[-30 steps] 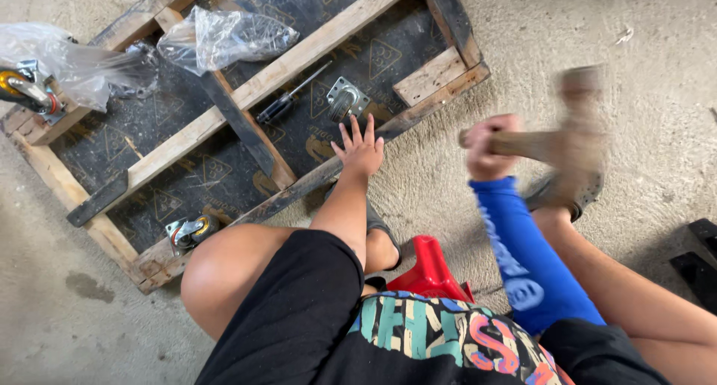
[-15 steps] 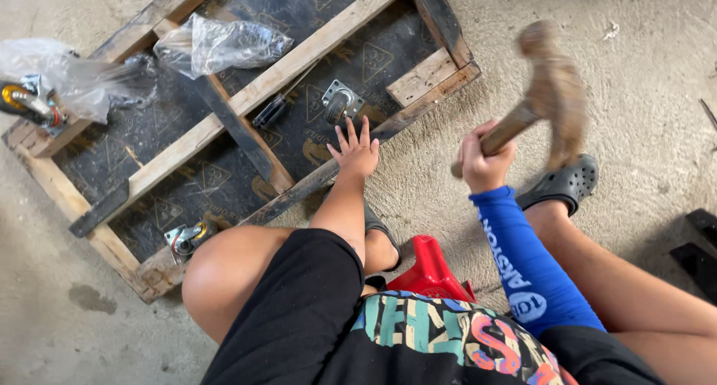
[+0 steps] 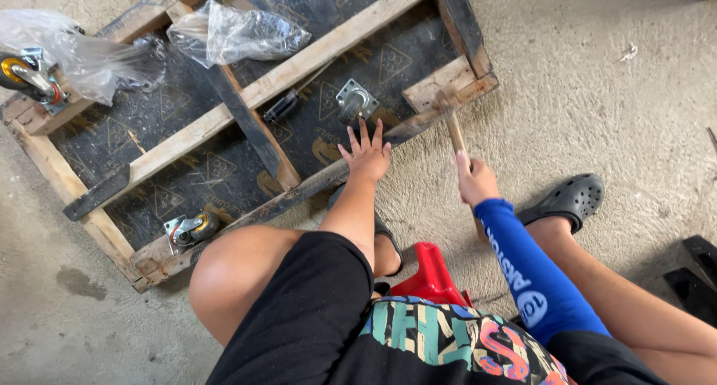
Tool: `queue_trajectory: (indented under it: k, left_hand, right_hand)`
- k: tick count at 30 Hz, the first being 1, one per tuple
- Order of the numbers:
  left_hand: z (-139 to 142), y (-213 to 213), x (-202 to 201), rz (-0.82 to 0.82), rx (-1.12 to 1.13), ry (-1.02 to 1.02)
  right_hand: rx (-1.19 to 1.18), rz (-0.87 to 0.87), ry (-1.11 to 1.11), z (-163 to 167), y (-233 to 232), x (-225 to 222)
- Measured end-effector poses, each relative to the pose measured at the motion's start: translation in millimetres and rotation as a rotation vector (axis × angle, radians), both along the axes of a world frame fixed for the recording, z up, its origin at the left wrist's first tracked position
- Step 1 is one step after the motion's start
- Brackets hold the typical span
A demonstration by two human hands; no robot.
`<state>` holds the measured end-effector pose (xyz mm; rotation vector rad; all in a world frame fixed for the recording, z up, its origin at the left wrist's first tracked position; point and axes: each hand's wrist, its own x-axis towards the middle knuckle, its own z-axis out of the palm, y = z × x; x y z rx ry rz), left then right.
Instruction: The person installs caster wheels onto a wooden pallet. They position each caster, place a nail, and use a hammer to drive the nail into the wood, securing the wheel. The person repeats this process for multiple casters.
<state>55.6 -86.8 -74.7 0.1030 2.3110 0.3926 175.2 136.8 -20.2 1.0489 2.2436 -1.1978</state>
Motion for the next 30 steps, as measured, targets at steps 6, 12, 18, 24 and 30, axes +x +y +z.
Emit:
queue_trajectory:
  k: [6,12,18,24,30]
  left_hand:
    - [-0.1,-0.3,0.3,0.009,0.004,0.017]
    - [1.2,0.1,3.6,0.024,0.017,0.031]
    - [0.1,-1.9,-1.1,0.017,0.0,0.027]
    - [-0.3,-2.9,1.4,0.004,0.038,0.035]
    - [-4.7,-1.2,5.3,0.031,0.028,0.098]
  right_hand:
    - [0.069,-0.046,-0.032,-4.5,-18.7,-22.3]
    - [0.008,-0.075,0.058,-13.9,-3.3,-3.0]
    - [0.14,0.031,0.057,-9.4,-19.6,-34.8]
    - [0.156,0.179,0.254,18.7,0.2,-101.4]
    - [0.733,0.991,0.387,76.8,76.9,-70.0]
